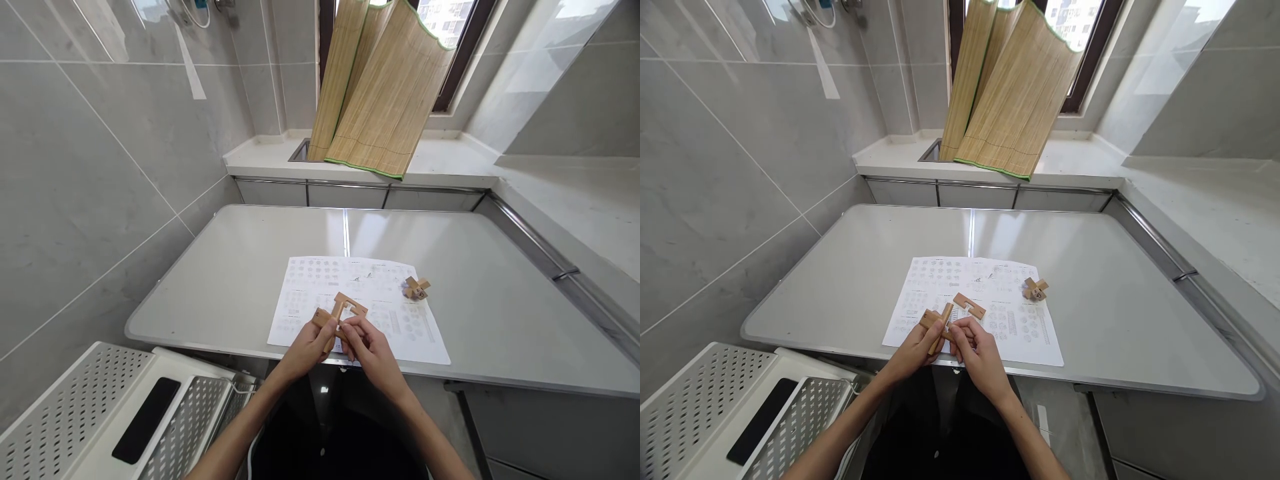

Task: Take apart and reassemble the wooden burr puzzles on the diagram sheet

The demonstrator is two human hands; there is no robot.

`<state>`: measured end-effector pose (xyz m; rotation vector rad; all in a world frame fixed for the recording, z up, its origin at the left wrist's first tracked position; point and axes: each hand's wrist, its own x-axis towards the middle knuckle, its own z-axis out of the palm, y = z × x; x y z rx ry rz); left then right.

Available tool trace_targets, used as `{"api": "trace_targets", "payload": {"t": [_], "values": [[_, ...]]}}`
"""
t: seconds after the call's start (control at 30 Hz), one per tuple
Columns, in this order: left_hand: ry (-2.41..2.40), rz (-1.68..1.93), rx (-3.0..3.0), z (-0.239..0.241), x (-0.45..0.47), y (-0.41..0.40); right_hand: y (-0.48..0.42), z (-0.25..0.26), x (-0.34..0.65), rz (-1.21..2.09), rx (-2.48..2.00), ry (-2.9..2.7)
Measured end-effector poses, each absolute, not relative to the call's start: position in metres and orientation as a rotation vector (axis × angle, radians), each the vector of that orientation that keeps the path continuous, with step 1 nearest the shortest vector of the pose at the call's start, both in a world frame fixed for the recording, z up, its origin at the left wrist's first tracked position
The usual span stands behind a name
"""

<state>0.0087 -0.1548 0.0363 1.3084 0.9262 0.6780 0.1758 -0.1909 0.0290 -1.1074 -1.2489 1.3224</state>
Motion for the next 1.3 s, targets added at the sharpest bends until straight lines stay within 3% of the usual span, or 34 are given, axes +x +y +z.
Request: {"api": "trace_targets", "payload": {"t": [0.2,0.37,0.97,1.1,1.3], "values": [[0.761,0.785,1.094,0.034,0.008,-0.158,-0.196,0.034,0.176,1.334,-1.104,-1.292],[0.577,0.636,0.894,0.040,0.000,-0.152,-0.197,0.036,0.187,1.372,-1.111,-1.296],[0.599,0.728,0.858,0.041,0.001,-0.141,-0.202,0.017,0.219,1.478,-1.104,-1.170],[0.683,0.932,0.915,0.061,-0.020,-0.124,-0.203,0.002,0.233,1.336,-1.279,-1.038],[1.140,0.544,1.628,0.066,-0.019,-0.110,-0.186,-0.011,0.255,0.850,-1.610,-1.152]]}}
